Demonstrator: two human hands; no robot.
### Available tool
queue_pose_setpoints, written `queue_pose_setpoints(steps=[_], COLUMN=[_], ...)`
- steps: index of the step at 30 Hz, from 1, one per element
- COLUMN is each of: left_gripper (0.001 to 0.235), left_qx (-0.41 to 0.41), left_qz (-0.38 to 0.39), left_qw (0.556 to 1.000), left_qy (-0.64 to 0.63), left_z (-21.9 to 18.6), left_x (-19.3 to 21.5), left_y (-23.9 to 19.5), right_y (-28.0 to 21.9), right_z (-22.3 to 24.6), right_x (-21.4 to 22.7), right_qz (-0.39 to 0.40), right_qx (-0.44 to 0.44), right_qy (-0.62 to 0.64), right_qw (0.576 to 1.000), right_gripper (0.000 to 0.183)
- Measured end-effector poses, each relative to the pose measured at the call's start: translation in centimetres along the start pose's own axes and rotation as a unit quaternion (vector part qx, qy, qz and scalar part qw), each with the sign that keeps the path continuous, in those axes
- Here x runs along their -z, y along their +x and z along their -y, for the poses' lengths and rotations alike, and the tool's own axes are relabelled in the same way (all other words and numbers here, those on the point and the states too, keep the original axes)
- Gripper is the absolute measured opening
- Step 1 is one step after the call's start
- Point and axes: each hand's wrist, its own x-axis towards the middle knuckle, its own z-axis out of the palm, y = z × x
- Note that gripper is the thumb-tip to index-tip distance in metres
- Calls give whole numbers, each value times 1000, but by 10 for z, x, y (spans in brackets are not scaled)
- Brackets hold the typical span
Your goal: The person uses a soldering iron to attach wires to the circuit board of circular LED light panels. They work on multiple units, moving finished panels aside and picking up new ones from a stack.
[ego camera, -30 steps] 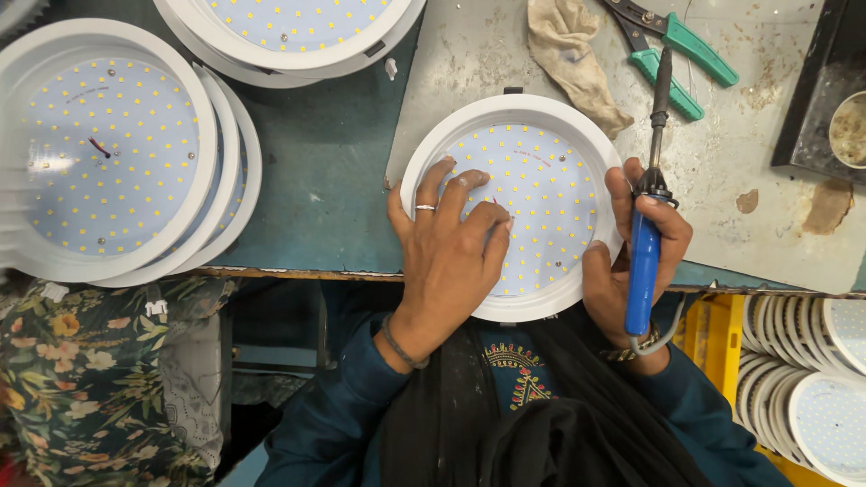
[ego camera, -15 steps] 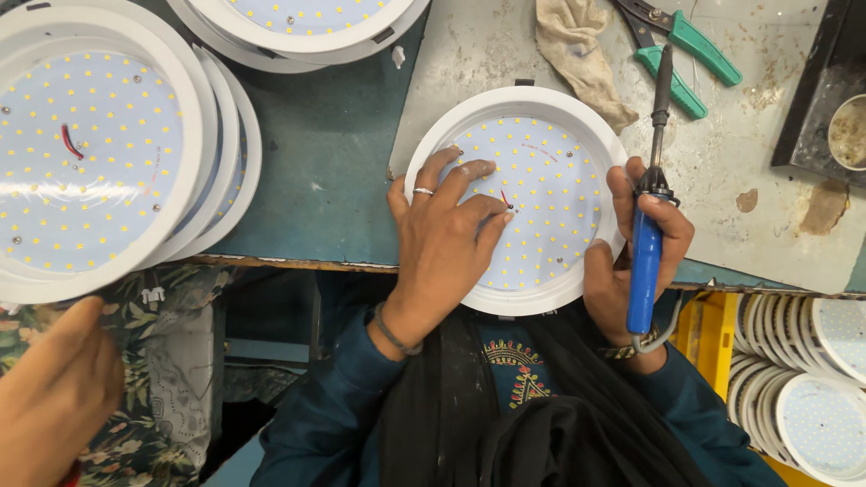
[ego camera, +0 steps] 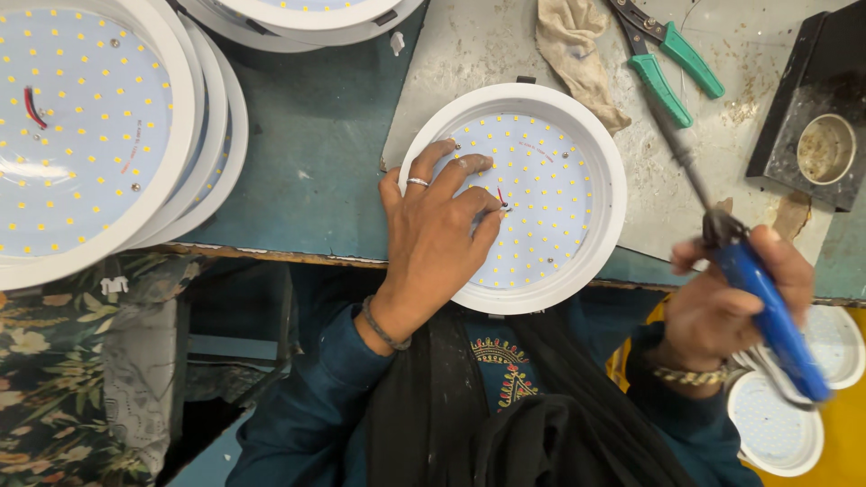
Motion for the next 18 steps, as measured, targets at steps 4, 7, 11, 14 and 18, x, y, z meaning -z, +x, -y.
queue_pose_setpoints(steps=[4,7,11,14,18], left_gripper=[5,5,5,5,5], left_qx=[-5,-3,-3,-5,-8], left_qz=[-11,-13,-14,-15,-16], left_qw=[1000,1000,1000,1000,1000], left_qy=[-5,-5,-5,-9,-9], left_z=[0,0,1,1,1], left_x=[-1,-2,-3,-2,-3], left_y=[0,1,0,0,-1], right_y=[-2,-5,-2,8,16], right_z=[-3,-8,1,15,29], right_x=[26,24,8,-5,-18], right_qz=[-12,2,33,63,88], right_qx=[4,-2,-87,-122,-142], right_qy=[12,45,48,42,17], right_qw=[1000,999,995,990,986], right_gripper=[40,31,22,24,25])
